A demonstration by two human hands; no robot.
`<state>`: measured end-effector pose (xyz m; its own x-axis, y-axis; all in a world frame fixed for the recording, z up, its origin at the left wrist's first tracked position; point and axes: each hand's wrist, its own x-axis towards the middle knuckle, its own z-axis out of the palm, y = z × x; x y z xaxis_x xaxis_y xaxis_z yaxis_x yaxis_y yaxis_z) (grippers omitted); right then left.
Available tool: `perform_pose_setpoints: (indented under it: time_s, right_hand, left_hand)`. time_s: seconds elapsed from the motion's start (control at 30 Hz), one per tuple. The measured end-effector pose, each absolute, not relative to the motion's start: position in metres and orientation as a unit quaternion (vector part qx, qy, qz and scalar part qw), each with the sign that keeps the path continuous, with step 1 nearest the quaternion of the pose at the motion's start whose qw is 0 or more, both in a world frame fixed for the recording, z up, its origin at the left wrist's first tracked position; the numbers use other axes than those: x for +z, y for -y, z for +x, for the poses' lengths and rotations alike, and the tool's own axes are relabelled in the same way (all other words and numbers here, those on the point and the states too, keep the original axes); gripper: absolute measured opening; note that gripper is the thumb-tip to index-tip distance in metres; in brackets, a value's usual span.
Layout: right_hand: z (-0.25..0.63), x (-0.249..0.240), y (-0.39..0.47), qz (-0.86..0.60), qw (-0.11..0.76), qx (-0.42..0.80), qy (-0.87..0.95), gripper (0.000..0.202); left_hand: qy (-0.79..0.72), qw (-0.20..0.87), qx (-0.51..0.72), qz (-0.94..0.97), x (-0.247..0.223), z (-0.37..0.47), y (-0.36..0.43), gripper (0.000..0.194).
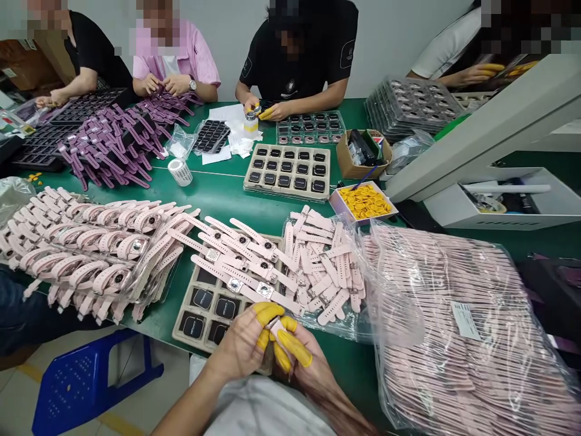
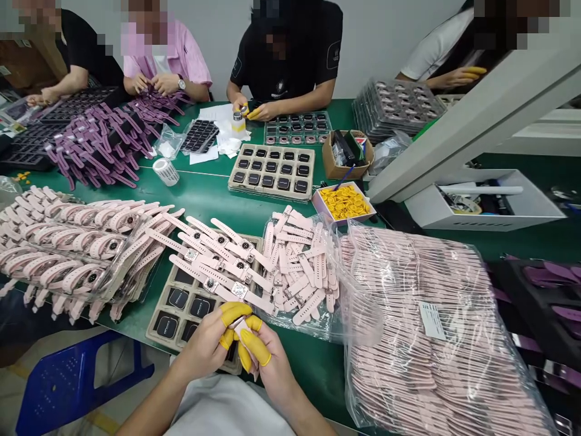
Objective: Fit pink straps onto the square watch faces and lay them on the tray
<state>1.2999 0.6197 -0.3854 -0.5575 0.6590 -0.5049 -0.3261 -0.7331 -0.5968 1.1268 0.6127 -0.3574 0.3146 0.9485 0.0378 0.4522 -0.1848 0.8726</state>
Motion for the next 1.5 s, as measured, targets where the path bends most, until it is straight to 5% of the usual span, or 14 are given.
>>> perform_pose_setpoints:
  time_s: [0.53,0.77,1.13,1.27,1.5]
  right_hand:
    - [1.301,-0.379,-0.631,-0.354,0.323,0.864,0.157,0.032]
    - [1.310,-0.375,-0.637,-0.296,0.236,0.892,0.249,0.040]
    - [1.302,-0.374,-0.635,-0.358,0.283,0.877,0.147,0.041]
    - [1.304,-0.368,-0.640,-0.368,0.269,0.880,0.133,0.044]
    - [1.311,-0.365,-0.646,-0.372,0.218,0.878,0.207,0.047]
  left_hand:
    - [-0.522,0.417,0.373,0.644,-0.351,1.126,-0.610,0.047]
    - [-0.489,0.451,0.301,0.683,-0.353,1.123,-0.615,0.054]
    - [-0.496,0.424,0.315,0.689,-0.352,1.127,-0.616,0.055]
    - [-0.493,0.461,0.274,0.685,-0.341,1.124,-0.620,0.052]
    - [-0.502,0.376,0.212,0.749,-0.331,1.121,-0.630,0.050]
